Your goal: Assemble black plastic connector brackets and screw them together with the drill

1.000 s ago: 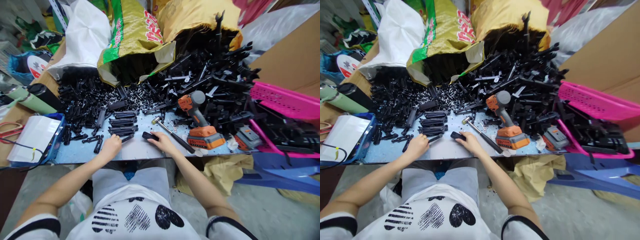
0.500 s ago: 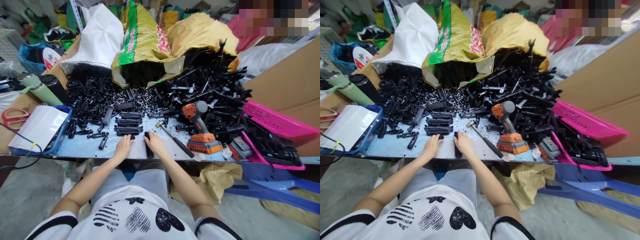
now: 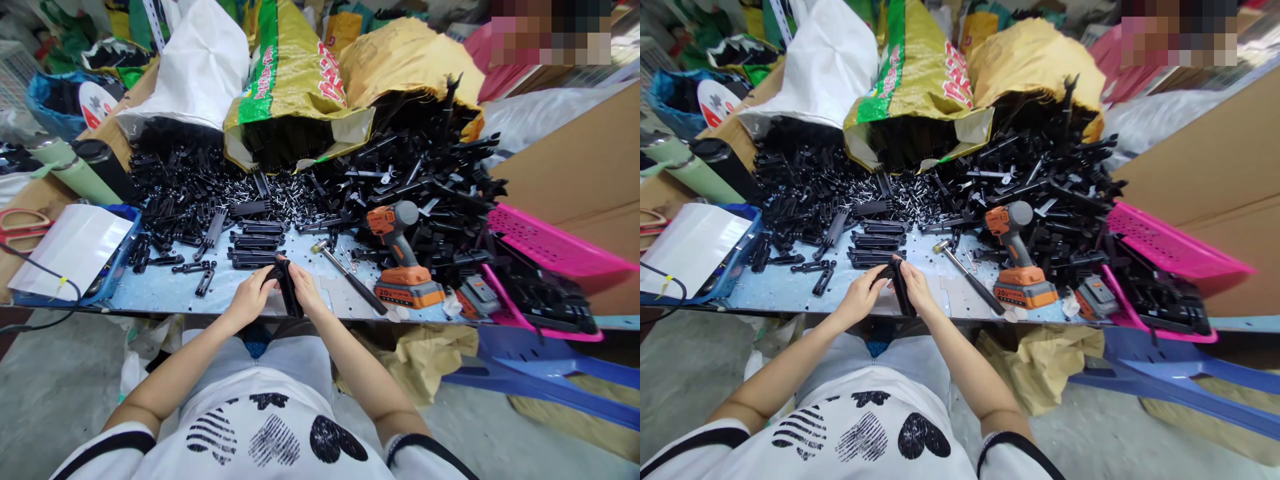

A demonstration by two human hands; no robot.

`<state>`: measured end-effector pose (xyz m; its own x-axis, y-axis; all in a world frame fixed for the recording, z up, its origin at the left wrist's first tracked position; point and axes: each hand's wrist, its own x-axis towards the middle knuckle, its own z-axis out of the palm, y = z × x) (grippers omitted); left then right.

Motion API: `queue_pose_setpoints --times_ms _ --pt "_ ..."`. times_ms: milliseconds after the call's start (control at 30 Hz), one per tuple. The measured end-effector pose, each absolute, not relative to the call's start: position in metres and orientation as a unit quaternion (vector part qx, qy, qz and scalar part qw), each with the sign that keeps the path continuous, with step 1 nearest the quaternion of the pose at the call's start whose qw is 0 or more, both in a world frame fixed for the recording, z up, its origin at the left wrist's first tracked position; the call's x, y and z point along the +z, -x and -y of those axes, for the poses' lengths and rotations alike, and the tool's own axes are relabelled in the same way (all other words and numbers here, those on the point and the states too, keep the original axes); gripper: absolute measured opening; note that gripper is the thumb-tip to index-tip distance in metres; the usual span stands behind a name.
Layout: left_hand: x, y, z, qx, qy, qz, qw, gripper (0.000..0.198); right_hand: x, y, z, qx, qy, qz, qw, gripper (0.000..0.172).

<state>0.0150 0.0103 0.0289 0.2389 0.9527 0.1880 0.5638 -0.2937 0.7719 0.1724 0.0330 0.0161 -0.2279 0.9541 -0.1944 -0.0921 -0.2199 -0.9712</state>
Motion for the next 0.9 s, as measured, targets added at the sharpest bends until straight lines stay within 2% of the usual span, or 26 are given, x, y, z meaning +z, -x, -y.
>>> queue_pose_setpoints --times_ms 100,233,367,633,900 --pt "0.028 -0.014 -0.011 0.339 -0.732 -0.518 0.284 0.038 0.018 -0.18 -0.036 0.584 0.435 0.55 0.408 0.061" --pt "0.028 -0.011 -0.009 0.375 -0.734 -0.499 0.267 0.037 0.023 -0.195 -0.045 0.477 0.385 0.704 0.359 0.05" --pt "0.031 -0.014 -0.006 0.403 -0.718 -0.507 0.254 0.036 0.031 -0.197 -0.046 0.371 0.36 0.784 0.344 0.047" --pt "0.035 -0.034 -0.006 0.552 -0.634 -0.504 0.2 0.035 0.022 -0.161 -0.022 0.384 0.429 0.679 0.456 0.05" --pt "0.011 -0.015 -0.011 0.488 -0.635 -0.545 0.247 0.037 0.009 -0.164 -0.034 0.453 0.374 0.714 0.381 0.054"
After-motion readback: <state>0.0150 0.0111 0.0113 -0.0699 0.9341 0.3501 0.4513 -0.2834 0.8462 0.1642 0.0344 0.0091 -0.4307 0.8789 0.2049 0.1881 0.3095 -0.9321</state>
